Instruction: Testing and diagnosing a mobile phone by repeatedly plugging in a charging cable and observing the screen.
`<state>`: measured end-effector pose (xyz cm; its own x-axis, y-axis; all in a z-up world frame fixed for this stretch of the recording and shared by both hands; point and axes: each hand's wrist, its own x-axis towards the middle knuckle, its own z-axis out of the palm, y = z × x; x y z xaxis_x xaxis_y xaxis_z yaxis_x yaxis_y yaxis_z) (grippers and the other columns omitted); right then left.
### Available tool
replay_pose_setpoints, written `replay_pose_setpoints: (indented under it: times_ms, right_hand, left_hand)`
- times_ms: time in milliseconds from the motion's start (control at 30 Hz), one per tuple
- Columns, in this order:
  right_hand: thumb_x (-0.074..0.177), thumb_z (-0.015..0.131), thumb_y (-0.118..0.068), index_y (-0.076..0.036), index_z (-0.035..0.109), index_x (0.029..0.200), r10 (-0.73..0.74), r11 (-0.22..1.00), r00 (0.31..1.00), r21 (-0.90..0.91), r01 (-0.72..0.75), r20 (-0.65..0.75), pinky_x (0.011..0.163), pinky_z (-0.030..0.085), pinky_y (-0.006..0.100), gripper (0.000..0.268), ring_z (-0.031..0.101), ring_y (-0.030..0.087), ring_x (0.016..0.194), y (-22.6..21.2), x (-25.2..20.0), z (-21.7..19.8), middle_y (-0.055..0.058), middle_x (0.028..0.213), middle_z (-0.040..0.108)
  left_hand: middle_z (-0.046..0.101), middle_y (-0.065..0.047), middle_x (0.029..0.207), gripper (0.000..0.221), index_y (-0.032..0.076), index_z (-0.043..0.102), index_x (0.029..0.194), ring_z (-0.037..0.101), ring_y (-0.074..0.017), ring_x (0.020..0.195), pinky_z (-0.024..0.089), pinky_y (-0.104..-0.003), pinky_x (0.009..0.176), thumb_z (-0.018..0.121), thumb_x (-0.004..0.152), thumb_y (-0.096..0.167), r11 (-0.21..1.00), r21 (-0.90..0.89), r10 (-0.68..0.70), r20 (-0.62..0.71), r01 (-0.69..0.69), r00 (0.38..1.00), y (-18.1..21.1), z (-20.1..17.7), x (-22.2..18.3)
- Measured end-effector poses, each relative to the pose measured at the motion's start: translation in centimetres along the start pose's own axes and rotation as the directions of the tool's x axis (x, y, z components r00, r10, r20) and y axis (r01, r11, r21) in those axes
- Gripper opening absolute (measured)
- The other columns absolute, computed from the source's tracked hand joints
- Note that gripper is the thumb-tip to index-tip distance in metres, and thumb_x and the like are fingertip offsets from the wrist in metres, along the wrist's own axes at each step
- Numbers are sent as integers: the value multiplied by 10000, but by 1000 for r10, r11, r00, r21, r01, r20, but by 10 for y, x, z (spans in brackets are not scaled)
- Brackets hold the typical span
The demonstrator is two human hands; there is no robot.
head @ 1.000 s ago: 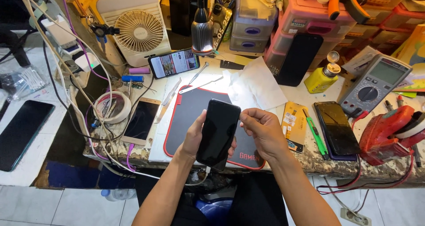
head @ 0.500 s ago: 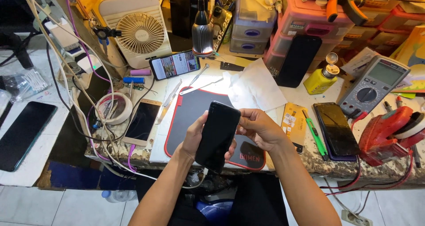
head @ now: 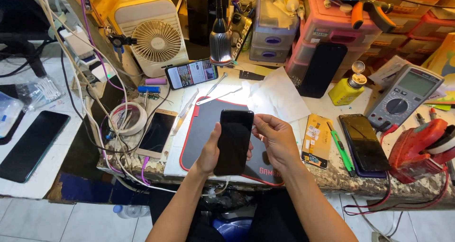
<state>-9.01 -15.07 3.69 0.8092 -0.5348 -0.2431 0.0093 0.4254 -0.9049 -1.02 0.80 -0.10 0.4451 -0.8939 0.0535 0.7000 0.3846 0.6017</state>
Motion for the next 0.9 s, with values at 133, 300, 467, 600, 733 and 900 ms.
replay_pose_setpoints:
  times_ms: [133,300,467,600,733,900]
  right_hand:
    - [962,739,-211,-58,771,1067,13,1000,1000,14,-13,10,888,467,392,188,637,193,790,-1,-2,2,92,860,699]
    - [979,708,-287,-78,780,1040,54,998,997,15,-55,53,872,462,392,230,610,171,782,-4,-7,5,63,839,683]
    - [990,684,-327,-86,799,1022,41,999,996,21,-42,85,863,444,417,269,621,185,764,-16,-21,16,63,774,668]
    - [1021,640,-341,-126,790,1073,22,1000,997,4,-22,67,921,447,435,268,648,182,839,-8,-6,0,74,868,704]
    - [1037,588,-343,-94,759,1187,97,995,995,-3,-97,33,994,433,479,337,633,252,946,-21,-21,13,155,985,684]
    - [1062,511,-321,-50,757,1178,74,994,997,-87,-71,30,990,436,473,384,632,273,971,-28,-36,26,168,963,659]
  left_hand:
    - [739,-278,1080,723,13,679,1269,746,-323,903,630,-477,817,315,1047,596,999,37,4,-40,-2,999,0,4,-2]
    - [750,-223,1136,687,53,689,1286,745,-280,956,627,-425,834,327,1046,586,996,90,13,-136,-1,991,1,18,-7]
    - [756,-204,996,701,57,724,1197,738,-252,839,633,-380,738,317,1056,610,1000,10,-1,-71,2,997,11,33,-6]
    - [756,-193,964,710,60,725,1181,736,-266,784,628,-375,686,297,1058,612,995,-100,2,-50,-7,999,14,36,-4]
    - [768,-163,964,671,94,736,1166,741,-224,774,618,-297,659,277,1074,576,997,-80,-11,-70,5,997,13,37,-4]
    - [764,-203,962,616,103,742,1084,751,-281,768,644,-389,686,386,1040,604,990,-129,-79,-188,55,979,14,48,-6]
